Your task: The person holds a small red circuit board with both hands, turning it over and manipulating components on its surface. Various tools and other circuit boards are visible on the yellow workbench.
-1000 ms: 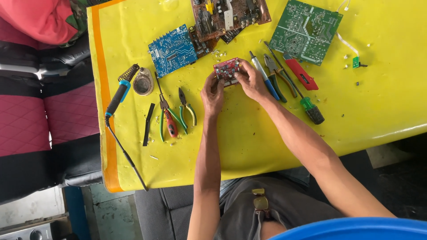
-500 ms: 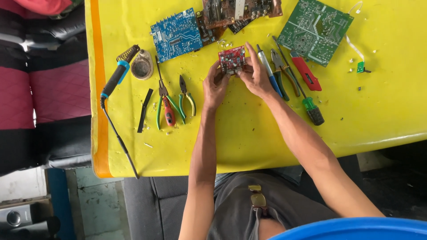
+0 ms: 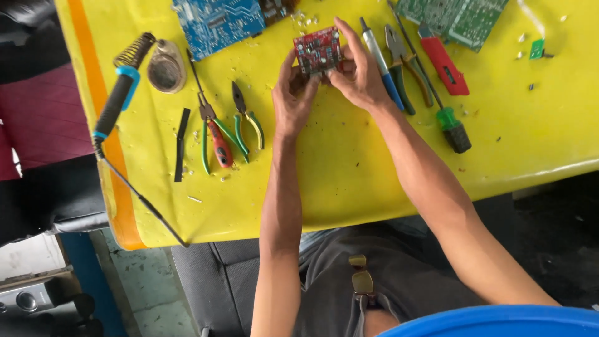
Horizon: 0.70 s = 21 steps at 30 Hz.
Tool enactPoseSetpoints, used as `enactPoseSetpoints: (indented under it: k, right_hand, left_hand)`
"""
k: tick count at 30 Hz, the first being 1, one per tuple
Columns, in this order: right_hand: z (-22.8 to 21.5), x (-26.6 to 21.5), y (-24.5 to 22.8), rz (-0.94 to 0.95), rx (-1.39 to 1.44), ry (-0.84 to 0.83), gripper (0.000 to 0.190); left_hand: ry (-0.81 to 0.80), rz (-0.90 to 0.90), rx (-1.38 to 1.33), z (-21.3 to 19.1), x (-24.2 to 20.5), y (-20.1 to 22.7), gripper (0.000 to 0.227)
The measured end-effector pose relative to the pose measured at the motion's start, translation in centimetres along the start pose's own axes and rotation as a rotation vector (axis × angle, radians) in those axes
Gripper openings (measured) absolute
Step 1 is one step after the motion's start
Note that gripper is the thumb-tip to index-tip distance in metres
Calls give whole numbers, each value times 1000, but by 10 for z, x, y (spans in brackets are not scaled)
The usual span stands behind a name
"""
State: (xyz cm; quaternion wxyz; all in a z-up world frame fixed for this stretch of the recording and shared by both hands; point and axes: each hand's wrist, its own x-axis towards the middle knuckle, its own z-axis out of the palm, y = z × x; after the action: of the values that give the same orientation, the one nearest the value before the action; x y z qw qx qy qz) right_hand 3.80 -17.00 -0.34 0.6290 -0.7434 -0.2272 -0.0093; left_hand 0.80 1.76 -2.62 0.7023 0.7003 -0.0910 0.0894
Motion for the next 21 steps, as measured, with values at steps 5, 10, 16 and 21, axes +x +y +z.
enactPoseSetpoints:
  k: [5, 10, 16, 21]
  right_hand:
    - [0, -1, -9, 16, -5, 37, 60]
    - [0, -6, 15, 36, 127, 39, 62]
    - [-1, -9, 35, 30, -22, 101, 55]
    - [3, -9, 37, 2, -117, 138, 48]
  left_hand:
    - [-11, -26, 90, 1, -1, -3, 67]
    - [-3, -30, 144, 7, -1, 10, 67]
    - [17, -47, 101, 13, 1, 18, 60]
    - [112, -144, 39, 16, 4, 29, 39]
